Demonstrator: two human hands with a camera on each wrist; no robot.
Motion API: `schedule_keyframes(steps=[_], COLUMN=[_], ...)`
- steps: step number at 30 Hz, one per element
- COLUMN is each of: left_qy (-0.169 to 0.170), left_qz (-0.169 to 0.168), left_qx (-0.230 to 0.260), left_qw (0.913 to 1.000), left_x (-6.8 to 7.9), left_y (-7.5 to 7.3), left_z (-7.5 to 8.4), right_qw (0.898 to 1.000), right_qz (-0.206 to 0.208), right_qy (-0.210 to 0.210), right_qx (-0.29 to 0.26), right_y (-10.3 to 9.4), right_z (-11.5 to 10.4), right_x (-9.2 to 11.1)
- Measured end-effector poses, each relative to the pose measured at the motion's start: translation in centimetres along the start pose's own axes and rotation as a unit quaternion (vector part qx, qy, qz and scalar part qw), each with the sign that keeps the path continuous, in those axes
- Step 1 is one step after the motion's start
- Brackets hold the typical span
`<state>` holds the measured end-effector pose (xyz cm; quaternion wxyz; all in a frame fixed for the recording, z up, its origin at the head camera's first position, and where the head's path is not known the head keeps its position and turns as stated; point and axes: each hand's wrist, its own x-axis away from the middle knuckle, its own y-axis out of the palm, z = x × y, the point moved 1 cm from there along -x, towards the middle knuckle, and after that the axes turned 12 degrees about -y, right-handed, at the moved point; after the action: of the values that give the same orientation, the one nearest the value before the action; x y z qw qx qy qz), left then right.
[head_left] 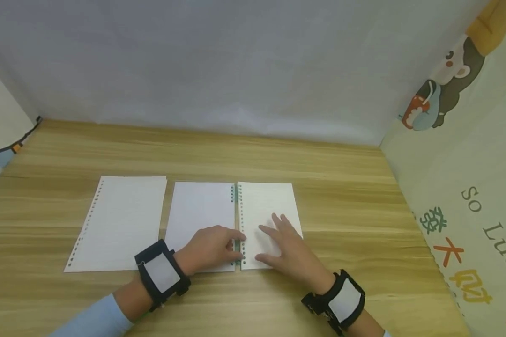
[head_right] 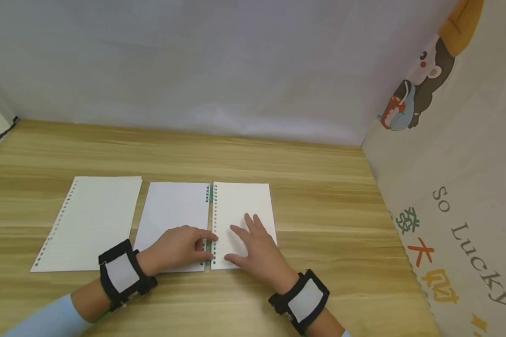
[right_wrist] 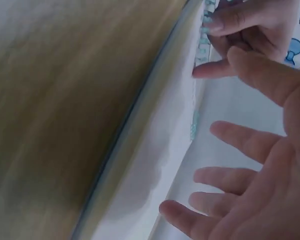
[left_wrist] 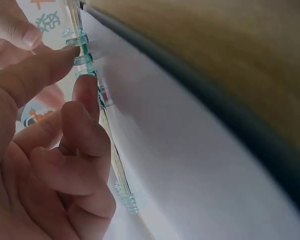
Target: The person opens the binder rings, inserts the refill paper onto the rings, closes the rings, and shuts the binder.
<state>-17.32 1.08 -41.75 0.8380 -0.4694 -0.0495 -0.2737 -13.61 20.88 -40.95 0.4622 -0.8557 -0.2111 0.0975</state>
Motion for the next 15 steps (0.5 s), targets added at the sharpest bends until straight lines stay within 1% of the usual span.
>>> schedule_keyframes(steps=[3, 5, 7, 9, 15], left_qy=[0.012, 0.02, 0.024, 0.025, 0.032], left_qz=[-0.003, -0.003, -0.003, 0.0, 0.004], left_qx=[-0.009, -0.017, -0.025, -0.033, -0.044], left_qw=[0.9999, 0.9997, 0.9994, 0.9992, 0.9985], left_x=[0.1, 0.2, 0.3, 0.3, 0.4], left_y=[0.1, 0.2, 0.2, 0.2, -0.1], left_z=[0.0, 0.1, 0.1, 0.2, 0.3], right_qw=[0.998, 0.996, 0.995, 0.995, 0.993], right_qz=[-0.054, -0.075, -0.082, -0.082, -0.081], right_qy=[-0.022, -0.03, -0.033, -0.034, -0.033], right_qx=[0.015, 0.028, 0.043, 0.054, 0.075], right_y=[1.1, 1.6, 1.9, 2.0, 1.6], right_z=[-0.2, -0.2, -0.2, -0.3, -0.9], right_x=[-0.4, -0.5, -0.5, -0.5, -0.8])
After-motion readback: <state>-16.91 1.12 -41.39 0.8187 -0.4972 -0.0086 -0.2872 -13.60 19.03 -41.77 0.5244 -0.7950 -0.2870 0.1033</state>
